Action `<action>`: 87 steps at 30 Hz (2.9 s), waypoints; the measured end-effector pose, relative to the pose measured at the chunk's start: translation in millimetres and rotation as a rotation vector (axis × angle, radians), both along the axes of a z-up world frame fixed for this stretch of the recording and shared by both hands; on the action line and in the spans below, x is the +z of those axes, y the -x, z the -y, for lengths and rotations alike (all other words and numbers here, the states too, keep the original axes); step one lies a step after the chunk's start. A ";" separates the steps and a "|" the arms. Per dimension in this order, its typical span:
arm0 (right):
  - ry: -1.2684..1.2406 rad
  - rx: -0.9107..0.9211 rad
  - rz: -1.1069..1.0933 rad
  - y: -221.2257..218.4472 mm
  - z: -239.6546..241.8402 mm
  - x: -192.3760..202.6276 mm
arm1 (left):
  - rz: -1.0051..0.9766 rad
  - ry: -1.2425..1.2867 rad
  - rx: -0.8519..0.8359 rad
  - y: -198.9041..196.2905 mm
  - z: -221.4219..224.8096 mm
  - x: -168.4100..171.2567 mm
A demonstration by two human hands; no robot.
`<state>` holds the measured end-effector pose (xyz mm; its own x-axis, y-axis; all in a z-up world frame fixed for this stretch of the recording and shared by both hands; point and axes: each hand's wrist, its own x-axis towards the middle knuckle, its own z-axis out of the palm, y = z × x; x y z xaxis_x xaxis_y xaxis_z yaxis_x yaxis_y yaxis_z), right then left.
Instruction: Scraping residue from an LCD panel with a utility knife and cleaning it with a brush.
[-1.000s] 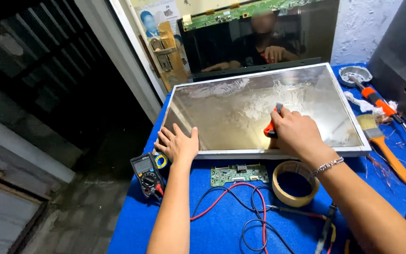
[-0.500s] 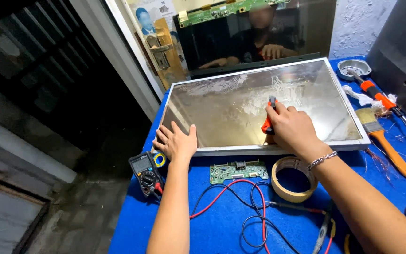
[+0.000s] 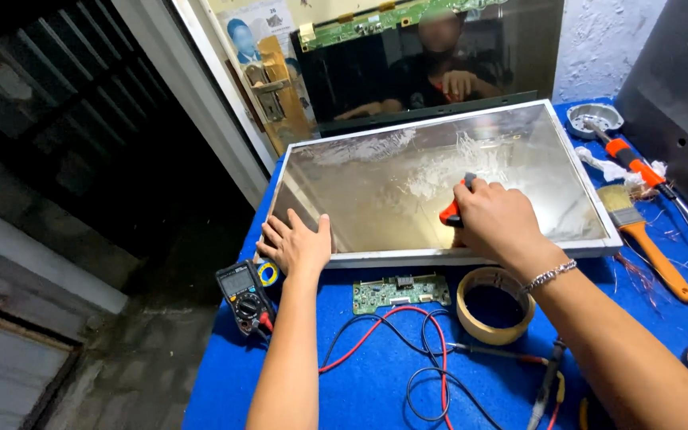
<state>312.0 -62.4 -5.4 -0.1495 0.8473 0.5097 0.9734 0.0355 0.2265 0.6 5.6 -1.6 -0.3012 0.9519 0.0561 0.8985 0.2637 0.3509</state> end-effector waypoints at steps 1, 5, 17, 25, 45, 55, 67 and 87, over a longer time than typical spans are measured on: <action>0.006 0.000 -0.001 -1.9 -4.0 -5.3 | -0.001 0.006 0.000 0.3 1.2 -0.1; 0.028 -0.004 -0.032 -2.6 -5.6 -4.9 | -0.005 0.001 -0.003 -1.4 2.5 2.8; 0.091 0.026 -0.053 -6.5 -10.0 -7.1 | -0.022 -0.020 -0.002 0.3 -0.5 -1.6; 0.038 0.032 -0.006 2.8 -7.6 -8.7 | -0.023 -0.027 -0.002 1.5 -1.5 -3.6; 0.152 0.139 -0.210 -15.6 -11.1 -8.7 | -0.188 -0.351 0.017 1.8 -14.2 -41.6; 0.182 0.105 -0.202 -17.3 -7.7 5.3 | -0.028 -0.144 -0.018 8.3 -14.0 -27.6; 0.181 0.055 -0.179 -14.4 -2.4 12.0 | 0.003 -0.071 -0.020 8.3 -9.8 -20.1; 0.208 -0.024 -0.168 -31.6 2.7 27.2 | -0.047 -0.045 -0.004 2.8 -7.9 -11.9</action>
